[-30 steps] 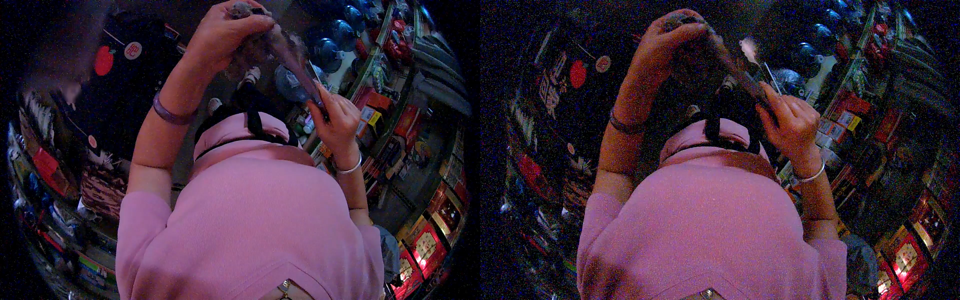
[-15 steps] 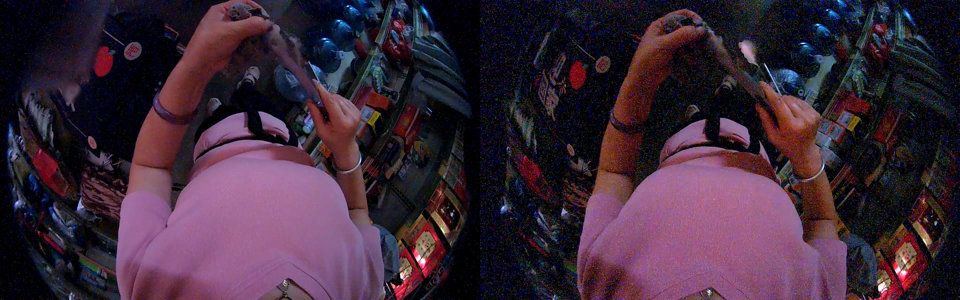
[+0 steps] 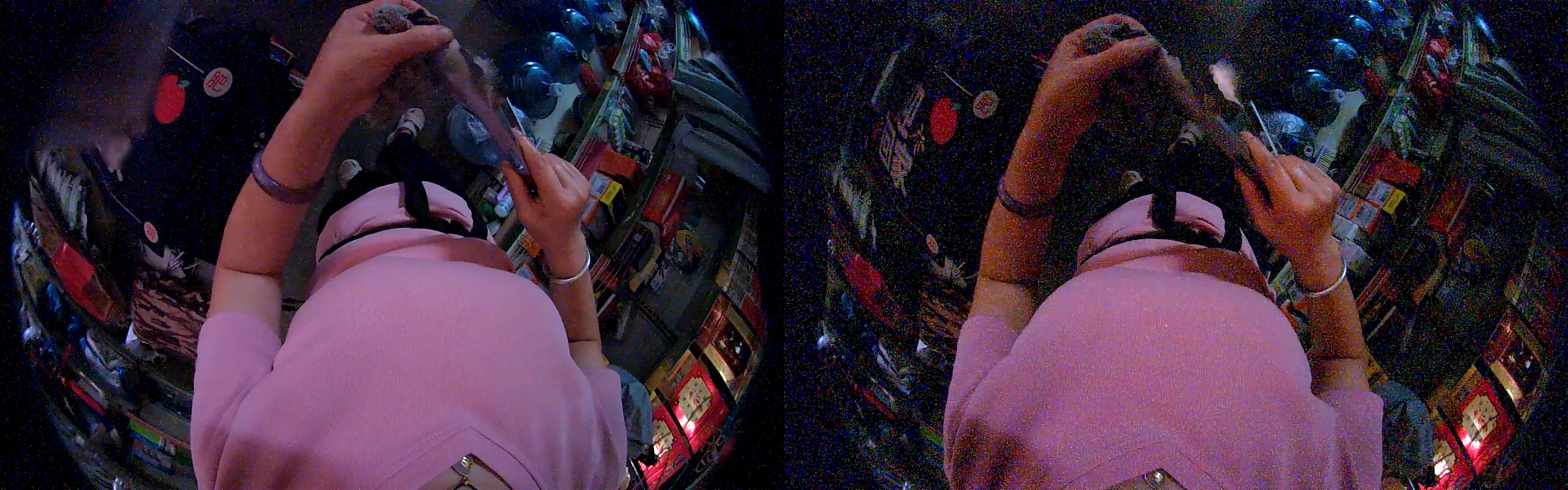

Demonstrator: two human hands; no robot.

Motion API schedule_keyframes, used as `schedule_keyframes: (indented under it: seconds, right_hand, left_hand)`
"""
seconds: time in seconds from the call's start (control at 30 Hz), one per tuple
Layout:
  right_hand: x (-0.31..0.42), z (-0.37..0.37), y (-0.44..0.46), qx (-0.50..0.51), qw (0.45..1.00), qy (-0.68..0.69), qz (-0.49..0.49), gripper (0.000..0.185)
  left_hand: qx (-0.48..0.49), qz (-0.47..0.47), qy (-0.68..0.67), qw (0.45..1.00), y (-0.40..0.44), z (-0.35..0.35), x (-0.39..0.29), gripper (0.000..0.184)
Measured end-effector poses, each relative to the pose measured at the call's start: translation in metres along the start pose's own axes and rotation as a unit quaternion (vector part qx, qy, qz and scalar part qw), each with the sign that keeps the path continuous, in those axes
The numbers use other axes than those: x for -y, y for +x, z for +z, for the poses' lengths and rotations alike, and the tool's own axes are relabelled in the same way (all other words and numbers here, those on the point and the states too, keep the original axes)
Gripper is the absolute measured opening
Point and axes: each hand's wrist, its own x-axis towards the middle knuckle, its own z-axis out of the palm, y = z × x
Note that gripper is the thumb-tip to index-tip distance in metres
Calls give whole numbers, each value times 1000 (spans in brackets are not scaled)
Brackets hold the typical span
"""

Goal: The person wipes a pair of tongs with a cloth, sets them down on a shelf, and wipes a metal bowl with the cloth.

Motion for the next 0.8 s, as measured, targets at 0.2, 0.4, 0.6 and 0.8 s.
schedule_keyframes:
  seconds: [0.2, 0.4, 0.6, 0.8]
  right_hand:
    - [3, -1, 1, 4, 1000, 13, 8, 37]
    - [1, -2, -2, -1, 996, 71, 57, 36]
    - [-6, -2, 0, 45, 994, 91, 25, 35]
    - [-7, -13, 10, 93, 992, 78, 23, 36]
  left_hand:
    - [-12, -6, 13, 1000, 0, -4, 4, 16]
    - [-59, -15, -232, 971, 3, -2, 3, 25]
    - [70, 158, 193, 966, -14, 12, -18, 15]
    - [149, 218, 279, 923, -2, -4, -13, 14]
